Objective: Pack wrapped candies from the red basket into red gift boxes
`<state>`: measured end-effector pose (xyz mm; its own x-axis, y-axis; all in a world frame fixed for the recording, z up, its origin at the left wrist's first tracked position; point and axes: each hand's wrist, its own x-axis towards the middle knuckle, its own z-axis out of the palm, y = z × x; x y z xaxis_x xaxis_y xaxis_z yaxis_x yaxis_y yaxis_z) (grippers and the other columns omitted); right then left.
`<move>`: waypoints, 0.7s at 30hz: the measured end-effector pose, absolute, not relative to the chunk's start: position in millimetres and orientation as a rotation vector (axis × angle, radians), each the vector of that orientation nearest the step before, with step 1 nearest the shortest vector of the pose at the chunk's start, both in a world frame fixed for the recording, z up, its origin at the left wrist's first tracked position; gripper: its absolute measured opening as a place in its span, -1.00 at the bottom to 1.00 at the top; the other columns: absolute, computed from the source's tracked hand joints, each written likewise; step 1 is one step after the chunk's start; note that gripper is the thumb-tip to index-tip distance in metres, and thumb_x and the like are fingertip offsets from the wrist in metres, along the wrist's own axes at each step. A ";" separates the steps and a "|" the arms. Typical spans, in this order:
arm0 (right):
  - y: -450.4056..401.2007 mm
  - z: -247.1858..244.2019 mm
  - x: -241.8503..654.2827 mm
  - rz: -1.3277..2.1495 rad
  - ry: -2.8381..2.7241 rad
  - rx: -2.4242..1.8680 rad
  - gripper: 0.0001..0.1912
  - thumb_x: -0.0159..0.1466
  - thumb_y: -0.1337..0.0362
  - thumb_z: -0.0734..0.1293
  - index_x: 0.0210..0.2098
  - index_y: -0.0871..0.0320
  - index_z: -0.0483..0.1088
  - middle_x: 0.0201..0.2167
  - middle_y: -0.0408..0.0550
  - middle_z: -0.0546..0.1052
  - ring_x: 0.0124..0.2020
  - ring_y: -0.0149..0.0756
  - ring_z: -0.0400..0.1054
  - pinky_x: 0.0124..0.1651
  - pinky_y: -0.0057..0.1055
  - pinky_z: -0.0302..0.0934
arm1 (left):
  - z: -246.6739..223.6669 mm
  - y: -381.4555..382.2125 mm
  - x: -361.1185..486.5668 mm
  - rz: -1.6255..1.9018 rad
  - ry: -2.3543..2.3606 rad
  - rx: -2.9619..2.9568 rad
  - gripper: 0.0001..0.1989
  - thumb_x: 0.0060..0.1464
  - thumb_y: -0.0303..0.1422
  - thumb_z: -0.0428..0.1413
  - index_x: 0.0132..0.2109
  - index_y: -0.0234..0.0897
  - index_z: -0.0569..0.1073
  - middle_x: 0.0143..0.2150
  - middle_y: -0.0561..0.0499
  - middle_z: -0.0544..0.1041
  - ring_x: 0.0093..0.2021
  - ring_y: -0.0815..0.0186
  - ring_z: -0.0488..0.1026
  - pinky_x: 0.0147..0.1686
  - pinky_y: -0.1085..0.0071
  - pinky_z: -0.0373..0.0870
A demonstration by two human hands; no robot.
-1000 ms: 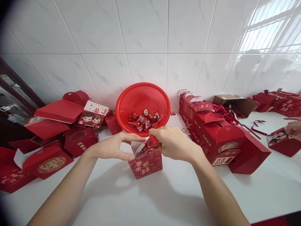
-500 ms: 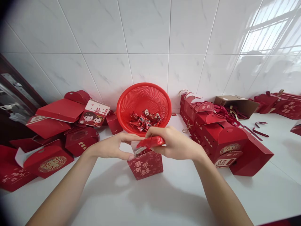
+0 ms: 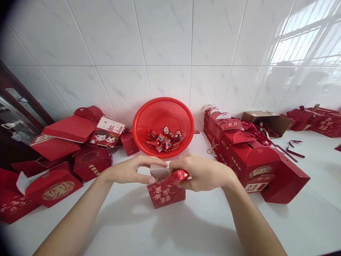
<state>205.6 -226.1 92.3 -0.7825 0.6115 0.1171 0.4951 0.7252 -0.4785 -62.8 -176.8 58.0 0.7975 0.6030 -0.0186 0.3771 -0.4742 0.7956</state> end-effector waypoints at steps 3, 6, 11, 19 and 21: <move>-227.4 92.8 206.6 0.623 -2.710 -0.876 -0.73 0.18 0.48 0.33 -0.13 0.16 0.48 -0.25 -0.03 0.57 -0.24 -0.28 0.43 -0.23 -0.45 0.23 | 53.4 -164.9 -62.5 0.503 0.671 2.052 -0.62 0.12 -0.25 0.27 0.08 -0.18 0.58 0.14 -0.08 0.57 0.15 0.11 0.48 0.12 0.26 0.41; -228.8 93.6 205.7 0.642 -2.725 -0.847 -0.71 0.19 0.47 0.33 -0.10 0.14 0.49 -0.21 -0.01 0.57 -0.17 -0.24 0.43 -0.18 -0.44 0.25 | 46.1 -136.0 -55.2 0.745 0.766 1.972 -0.72 0.17 -0.25 0.19 -0.04 -0.29 0.62 -0.02 -0.11 0.64 -0.01 0.16 0.57 0.01 0.29 0.49; -232.9 94.5 202.1 0.628 -2.741 -0.927 -0.73 0.16 0.49 0.31 -0.18 0.14 0.48 -0.23 -0.03 0.56 -0.14 -0.21 0.42 -0.17 -0.42 0.23 | 31.6 -73.2 -24.8 0.616 1.227 2.220 -0.70 0.11 -0.48 0.09 -0.06 -0.33 0.64 -0.10 -0.09 0.68 -0.17 0.21 0.61 -0.12 0.35 0.54; -237.0 94.2 198.6 0.600 -2.776 -1.003 -0.80 0.13 0.50 0.31 -0.27 0.14 0.41 -0.29 -0.05 0.51 -0.16 -0.21 0.39 -0.21 -0.42 0.16 | 21.1 -31.2 11.5 -0.005 1.437 2.635 -0.60 -0.10 -0.48 0.21 -0.07 -0.14 0.67 -0.07 -0.08 0.66 -0.04 0.03 0.58 0.01 0.24 0.46; -237.5 94.6 198.5 0.598 -2.770 -1.012 -0.82 0.15 0.50 0.31 -0.28 0.15 0.40 -0.29 -0.06 0.50 -0.17 -0.22 0.38 -0.21 -0.41 0.16 | 20.3 -28.3 14.9 -0.078 1.476 2.681 -0.47 -0.17 -0.46 0.26 0.04 -0.10 0.63 0.02 -0.15 0.62 0.02 -0.07 0.54 0.00 0.15 0.46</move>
